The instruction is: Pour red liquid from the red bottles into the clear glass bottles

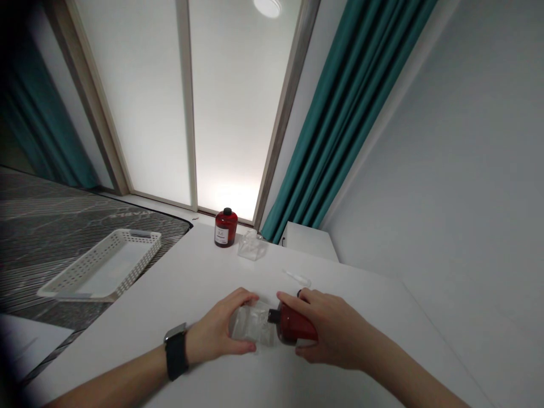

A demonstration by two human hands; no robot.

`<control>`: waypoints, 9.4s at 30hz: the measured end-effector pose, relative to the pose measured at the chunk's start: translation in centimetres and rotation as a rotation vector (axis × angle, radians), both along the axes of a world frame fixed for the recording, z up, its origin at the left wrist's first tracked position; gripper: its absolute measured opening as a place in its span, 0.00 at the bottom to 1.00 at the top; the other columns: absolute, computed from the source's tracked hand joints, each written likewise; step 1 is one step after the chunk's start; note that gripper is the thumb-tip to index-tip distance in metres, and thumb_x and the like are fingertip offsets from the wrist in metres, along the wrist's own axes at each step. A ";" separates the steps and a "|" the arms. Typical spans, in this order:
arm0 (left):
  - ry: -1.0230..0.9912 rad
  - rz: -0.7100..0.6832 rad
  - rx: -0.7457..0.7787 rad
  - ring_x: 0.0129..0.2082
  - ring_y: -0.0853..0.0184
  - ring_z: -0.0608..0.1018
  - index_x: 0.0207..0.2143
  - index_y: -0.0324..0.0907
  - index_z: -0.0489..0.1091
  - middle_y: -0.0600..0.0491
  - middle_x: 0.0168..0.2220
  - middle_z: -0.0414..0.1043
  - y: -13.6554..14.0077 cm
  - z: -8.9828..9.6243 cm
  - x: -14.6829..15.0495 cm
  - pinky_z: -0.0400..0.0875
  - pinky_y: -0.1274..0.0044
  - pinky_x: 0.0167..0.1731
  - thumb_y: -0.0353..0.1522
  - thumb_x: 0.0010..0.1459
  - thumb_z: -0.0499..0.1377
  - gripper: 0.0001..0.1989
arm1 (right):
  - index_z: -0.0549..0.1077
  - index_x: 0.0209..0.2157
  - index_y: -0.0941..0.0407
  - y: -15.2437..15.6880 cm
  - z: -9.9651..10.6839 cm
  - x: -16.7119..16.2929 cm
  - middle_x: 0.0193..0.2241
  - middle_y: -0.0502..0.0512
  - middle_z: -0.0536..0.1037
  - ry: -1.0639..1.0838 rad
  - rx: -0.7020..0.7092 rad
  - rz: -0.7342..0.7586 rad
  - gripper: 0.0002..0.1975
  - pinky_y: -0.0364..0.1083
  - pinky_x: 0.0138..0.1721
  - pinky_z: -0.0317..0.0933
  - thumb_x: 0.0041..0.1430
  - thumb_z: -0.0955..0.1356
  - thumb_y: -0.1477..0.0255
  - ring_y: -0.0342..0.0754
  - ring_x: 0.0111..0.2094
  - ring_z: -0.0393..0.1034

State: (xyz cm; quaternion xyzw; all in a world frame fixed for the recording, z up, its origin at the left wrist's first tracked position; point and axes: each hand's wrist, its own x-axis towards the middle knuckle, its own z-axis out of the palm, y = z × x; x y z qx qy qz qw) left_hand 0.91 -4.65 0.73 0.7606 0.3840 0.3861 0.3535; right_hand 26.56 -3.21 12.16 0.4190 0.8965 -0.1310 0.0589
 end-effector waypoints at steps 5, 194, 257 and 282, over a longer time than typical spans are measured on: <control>0.006 0.003 0.003 0.44 0.58 0.74 0.49 0.43 0.65 0.51 0.44 0.69 0.0 0.1 0.0 0.70 0.68 0.45 0.31 0.40 0.74 0.34 | 0.56 0.66 0.46 0.0 0.2 -0.2 0.48 0.58 0.73 -0.036 -0.010 -0.009 0.46 0.51 0.43 0.64 0.45 0.74 0.72 0.57 0.43 0.72; 0.001 -0.015 0.014 0.44 0.59 0.74 0.50 0.44 0.64 0.51 0.45 0.69 0.0 -0.1 -0.2 0.70 0.68 0.46 0.33 0.40 0.75 0.36 | 0.55 0.66 0.43 -0.1 2.0 -1.4 0.49 0.57 0.73 -0.124 -0.065 -0.016 0.48 0.50 0.42 0.62 0.44 0.74 0.69 0.57 0.43 0.72; 0.014 -0.014 0.001 0.45 0.58 0.74 0.51 0.43 0.64 0.51 0.45 0.69 -0.1 0.1 -0.2 0.70 0.67 0.47 0.31 0.39 0.75 0.36 | 0.56 0.66 0.43 -0.1 2.4 -1.7 0.49 0.58 0.72 -0.167 -0.043 0.001 0.47 0.51 0.40 0.62 0.44 0.74 0.69 0.58 0.42 0.72; 0.011 -0.020 0.014 0.44 0.58 0.74 0.50 0.43 0.64 0.51 0.45 0.68 0.0 0.1 -0.2 0.69 0.68 0.47 0.32 0.40 0.75 0.36 | 0.55 0.66 0.42 -0.1 1.4 -1.3 0.49 0.57 0.73 -0.080 -0.068 -0.043 0.47 0.52 0.42 0.63 0.44 0.74 0.70 0.59 0.43 0.72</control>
